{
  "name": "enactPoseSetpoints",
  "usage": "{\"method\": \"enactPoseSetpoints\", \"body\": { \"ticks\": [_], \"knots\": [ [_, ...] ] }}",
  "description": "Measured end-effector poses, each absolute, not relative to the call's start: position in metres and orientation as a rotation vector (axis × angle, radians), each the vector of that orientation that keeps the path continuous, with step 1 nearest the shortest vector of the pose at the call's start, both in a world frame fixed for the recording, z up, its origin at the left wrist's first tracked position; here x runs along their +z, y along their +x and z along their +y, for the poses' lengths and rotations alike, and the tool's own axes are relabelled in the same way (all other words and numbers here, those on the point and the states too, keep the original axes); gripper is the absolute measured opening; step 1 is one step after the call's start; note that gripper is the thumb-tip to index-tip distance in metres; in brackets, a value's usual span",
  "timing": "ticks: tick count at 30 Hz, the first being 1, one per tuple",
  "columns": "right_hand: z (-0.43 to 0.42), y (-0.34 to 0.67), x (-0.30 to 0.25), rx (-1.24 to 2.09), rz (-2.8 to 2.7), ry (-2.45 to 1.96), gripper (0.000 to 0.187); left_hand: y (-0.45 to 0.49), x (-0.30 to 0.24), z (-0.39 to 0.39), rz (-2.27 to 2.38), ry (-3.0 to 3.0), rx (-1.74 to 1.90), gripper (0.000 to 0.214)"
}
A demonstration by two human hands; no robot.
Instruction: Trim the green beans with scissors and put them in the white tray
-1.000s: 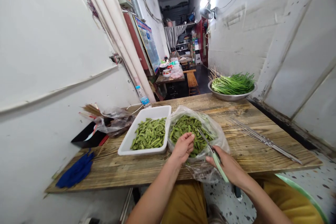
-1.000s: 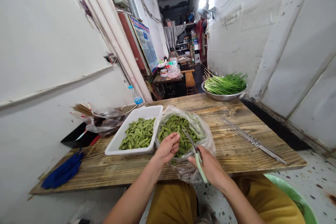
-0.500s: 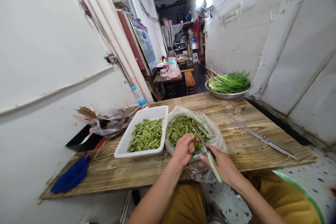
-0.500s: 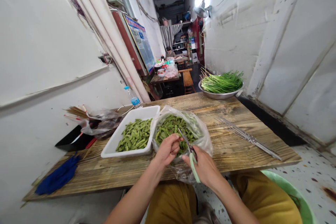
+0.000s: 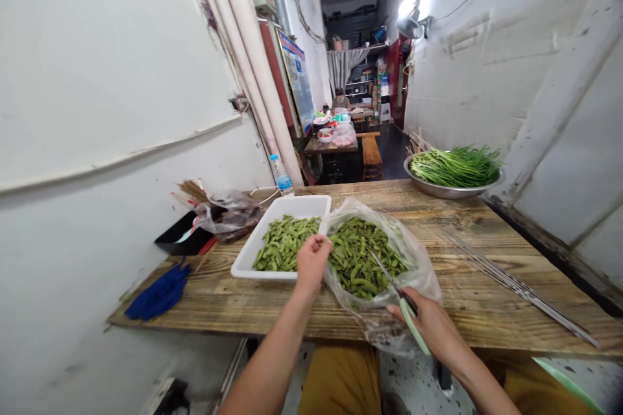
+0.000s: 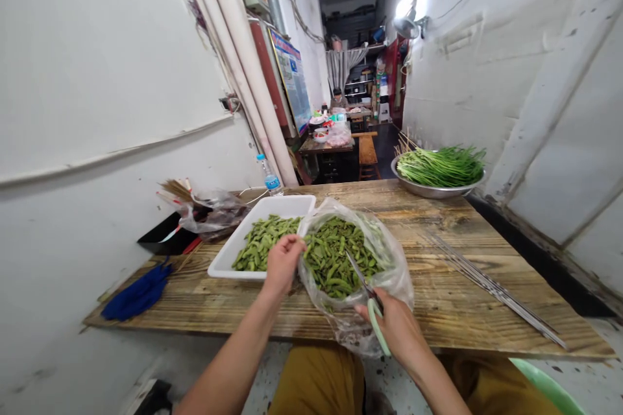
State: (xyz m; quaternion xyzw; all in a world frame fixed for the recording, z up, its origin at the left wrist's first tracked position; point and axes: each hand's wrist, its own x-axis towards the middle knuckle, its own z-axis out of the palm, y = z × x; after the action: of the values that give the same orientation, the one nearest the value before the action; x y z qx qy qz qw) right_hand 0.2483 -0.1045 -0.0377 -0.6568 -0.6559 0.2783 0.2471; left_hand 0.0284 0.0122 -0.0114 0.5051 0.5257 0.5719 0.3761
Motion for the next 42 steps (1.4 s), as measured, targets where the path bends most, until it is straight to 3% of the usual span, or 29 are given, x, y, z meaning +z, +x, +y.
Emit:
{"method": "enactPoseSetpoints", "body": {
  "ticks": [2,5,11,17,22,26,38,42],
  "knots": [
    [-0.105,0.251,-0.041,0.768,-1.795,-1.821,0.045,-0.005,0.006,0.032,1.665,1.578,1.539,0.012],
    [-0.107,0.254,-0.046,0.753,-1.77,-1.842,0.049,-0.031,0.026,0.047,1.944,2.057,1.251,0.026],
    [-0.108,0.256,-0.051,0.692,-1.769,-1.876,0.054,0.034,-0.009,0.034,1.695,2.491,0.804,0.023],
    [-0.112,0.254,-0.047,0.703,-1.805,-1.878,0.044,0.074,-0.037,0.038,1.952,2.261,0.804,0.016],
    [-0.111,0.254,-0.042,0.668,-1.797,-1.847,0.04,0.075,-0.028,0.029,1.472,2.093,1.043,0.018],
    [-0.107,0.254,-0.035,0.578,-1.779,-1.83,0.043,0.085,-0.03,0.013,1.014,1.825,0.921,0.021],
    [-0.105,0.255,-0.026,0.637,-1.803,-1.76,0.048,0.081,-0.019,0.001,0.822,1.624,0.798,0.027],
    [-0.105,0.252,-0.021,0.673,-1.771,-1.705,0.039,0.079,-0.014,-0.002,0.812,1.617,0.775,0.029]
  ]
}}
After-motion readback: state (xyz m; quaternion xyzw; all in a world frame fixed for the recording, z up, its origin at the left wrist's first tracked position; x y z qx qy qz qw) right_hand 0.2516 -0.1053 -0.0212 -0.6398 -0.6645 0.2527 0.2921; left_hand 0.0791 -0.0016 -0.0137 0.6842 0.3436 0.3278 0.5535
